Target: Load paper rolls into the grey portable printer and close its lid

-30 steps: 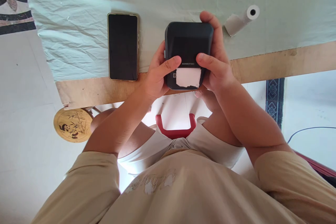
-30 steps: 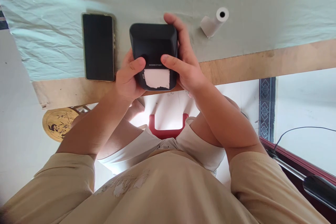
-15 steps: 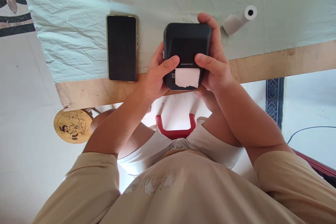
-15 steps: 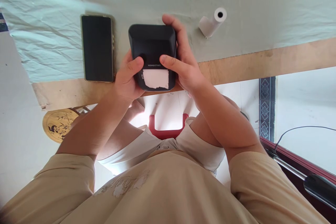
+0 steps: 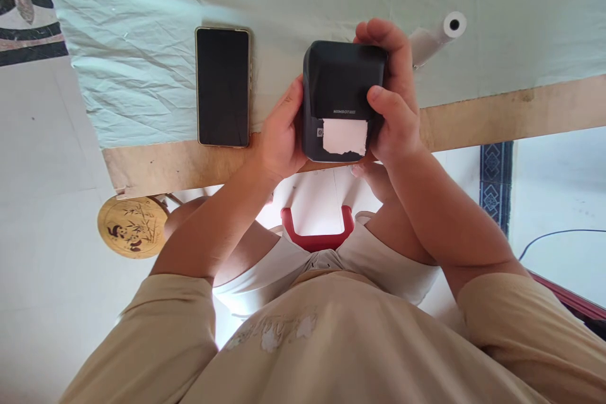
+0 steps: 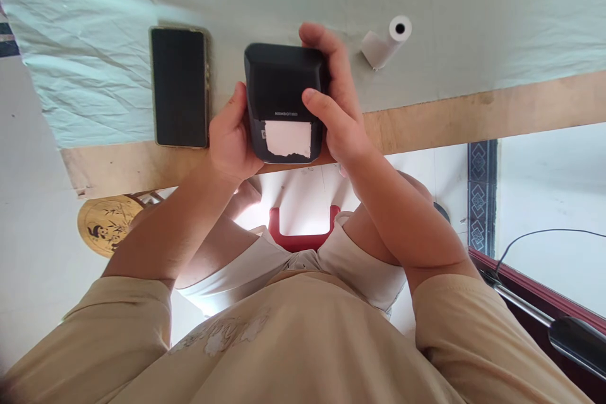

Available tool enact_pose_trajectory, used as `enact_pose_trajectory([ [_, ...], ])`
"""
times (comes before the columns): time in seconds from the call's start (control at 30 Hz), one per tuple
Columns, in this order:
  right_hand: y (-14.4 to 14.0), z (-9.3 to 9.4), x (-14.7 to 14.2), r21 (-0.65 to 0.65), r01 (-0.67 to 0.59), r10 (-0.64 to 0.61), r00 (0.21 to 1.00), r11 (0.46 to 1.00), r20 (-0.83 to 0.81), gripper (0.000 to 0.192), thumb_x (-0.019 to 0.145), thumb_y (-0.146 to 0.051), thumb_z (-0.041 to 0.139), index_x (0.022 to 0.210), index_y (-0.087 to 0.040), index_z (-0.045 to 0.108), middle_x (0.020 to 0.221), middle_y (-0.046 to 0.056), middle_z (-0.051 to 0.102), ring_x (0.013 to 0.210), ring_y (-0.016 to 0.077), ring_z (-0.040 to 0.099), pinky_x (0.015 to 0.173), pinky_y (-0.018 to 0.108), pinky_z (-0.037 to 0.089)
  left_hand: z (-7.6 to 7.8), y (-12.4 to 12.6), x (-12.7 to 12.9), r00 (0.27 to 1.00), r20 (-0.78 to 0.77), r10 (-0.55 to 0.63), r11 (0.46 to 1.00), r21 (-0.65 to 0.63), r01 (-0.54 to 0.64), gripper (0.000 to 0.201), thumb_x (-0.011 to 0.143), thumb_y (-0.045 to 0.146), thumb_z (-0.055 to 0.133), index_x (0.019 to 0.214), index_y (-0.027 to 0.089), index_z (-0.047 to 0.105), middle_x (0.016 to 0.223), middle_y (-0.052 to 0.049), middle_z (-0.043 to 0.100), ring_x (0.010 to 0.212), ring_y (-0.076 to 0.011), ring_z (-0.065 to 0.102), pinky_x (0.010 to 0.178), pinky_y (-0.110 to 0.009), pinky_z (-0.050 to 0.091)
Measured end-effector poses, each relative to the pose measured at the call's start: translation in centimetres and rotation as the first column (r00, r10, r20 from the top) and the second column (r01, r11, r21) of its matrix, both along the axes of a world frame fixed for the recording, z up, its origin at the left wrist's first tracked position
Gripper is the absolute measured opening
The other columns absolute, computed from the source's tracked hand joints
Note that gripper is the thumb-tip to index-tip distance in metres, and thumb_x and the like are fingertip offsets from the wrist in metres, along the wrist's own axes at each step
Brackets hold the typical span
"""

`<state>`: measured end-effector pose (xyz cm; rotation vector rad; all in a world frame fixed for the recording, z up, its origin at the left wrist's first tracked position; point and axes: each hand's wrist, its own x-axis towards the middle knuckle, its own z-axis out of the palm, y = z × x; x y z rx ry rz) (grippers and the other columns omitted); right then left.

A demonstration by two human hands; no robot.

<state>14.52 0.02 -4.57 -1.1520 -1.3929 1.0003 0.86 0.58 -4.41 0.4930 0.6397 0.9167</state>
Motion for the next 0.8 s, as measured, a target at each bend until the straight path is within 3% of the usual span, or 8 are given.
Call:
enact_pose_trajectory([
  [0.17, 0.0, -0.2, -0.1, 0.046, -0.030, 0.028, 0.998, 0.998, 0.051, 0.047, 0.071, -0.048, 0.033, 0.117, -0.039, 0.031, 0.127, -0.007, 0.038, 0.123, 0.0168, 0.036, 0.106, 0.034, 0.035, 0.1, -0.1, 0.2, 0.996, -0.076, 0.044, 0.999, -0.001, -0.044, 0.037, 0.085, 0.044, 0.032, 0.091, 0.019, 0.060, 0.085, -0.002, 0.065, 0.107, -0.0171, 0.055, 0.091, -0.029, 0.044],
  [0.37, 0.0, -0.2, 0.2, 0.080, -0.120, 0.124, 0.991, 0.990, -0.045, 0.057, 0.069, -0.048, 0.043, 0.124, -0.038, 0.031, 0.133, -0.009, 0.033, 0.130, 0.0162, 0.028, 0.113, 0.035, 0.024, -0.3, 0.2, -0.4, 0.999, -0.005, 0.052, 0.996, 0.077, -0.051, 0.027, 0.087, 0.032, 0.035, 0.084, 0.021, 0.060, 0.082, 0.002, 0.063, 0.078, -0.0108, 0.059, 0.085, -0.029, 0.047],
  [0.47, 0.3, -0.2, 1.0, 0.087, -0.185, 0.181, 0.982, 0.979, 0.049, 0.069, 0.065, -0.055, 0.049, 0.128, -0.039, 0.027, 0.138, -0.008, 0.029, 0.133, 0.0186, 0.024, 0.112, 0.037, 0.024, -0.4, 0.3, -0.6, 0.999, 0.032, 0.038, 0.998, 0.043, -0.039, 0.025, 0.087, 0.031, 0.034, 0.092, 0.024, 0.058, 0.084, 0.002, 0.063, 0.084, -0.0125, 0.059, 0.086, -0.031, 0.047],
  [0.6, 0.7, 0.0, 2.0, 0.119, -0.216, 0.191, 0.963, 0.969, 0.192, 0.075, 0.062, -0.055, 0.056, 0.129, -0.041, 0.026, 0.138, -0.006, 0.031, 0.130, 0.0217, 0.028, 0.109, 0.040, 0.030, 0.0, 0.3, -0.3, 0.999, 0.040, 0.011, 1.000, 0.004, -0.011, 0.030, 0.086, 0.038, 0.033, 0.096, 0.021, 0.056, 0.084, 0.000, 0.063, 0.106, -0.0173, 0.054, 0.092, -0.033, 0.045],
  [0.7, 0.6, 0.3, 1.9, 0.206, -0.125, 0.072, 0.967, 0.971, 0.245, 0.066, 0.065, -0.057, 0.054, 0.125, -0.040, 0.032, 0.136, -0.005, 0.035, 0.130, 0.0219, 0.029, 0.103, 0.039, 0.036, 0.5, 0.3, -0.1, 0.999, 0.043, -0.003, 1.000, 0.018, 0.003, 0.040, 0.085, 0.045, 0.028, 0.094, 0.019, 0.058, 0.087, -0.003, 0.064, 0.112, -0.0213, 0.052, 0.089, -0.035, 0.046],
  [0.8, 0.4, 0.6, 1.5, 0.292, 0.112, -0.182, 0.958, 0.950, 0.223, 0.055, 0.067, -0.061, 0.050, 0.115, -0.034, 0.045, 0.120, 0.001, 0.044, 0.114, 0.0228, 0.043, 0.082, 0.035, 0.047, 0.8, 0.2, 0.0, 1.000, 0.007, -0.011, 1.000, 0.028, 0.011, 0.031, 0.084, 0.040, 0.036, 0.091, 0.020, 0.058, 0.086, -0.003, 0.064, 0.106, -0.0202, 0.056, 0.085, -0.032, 0.048],
])
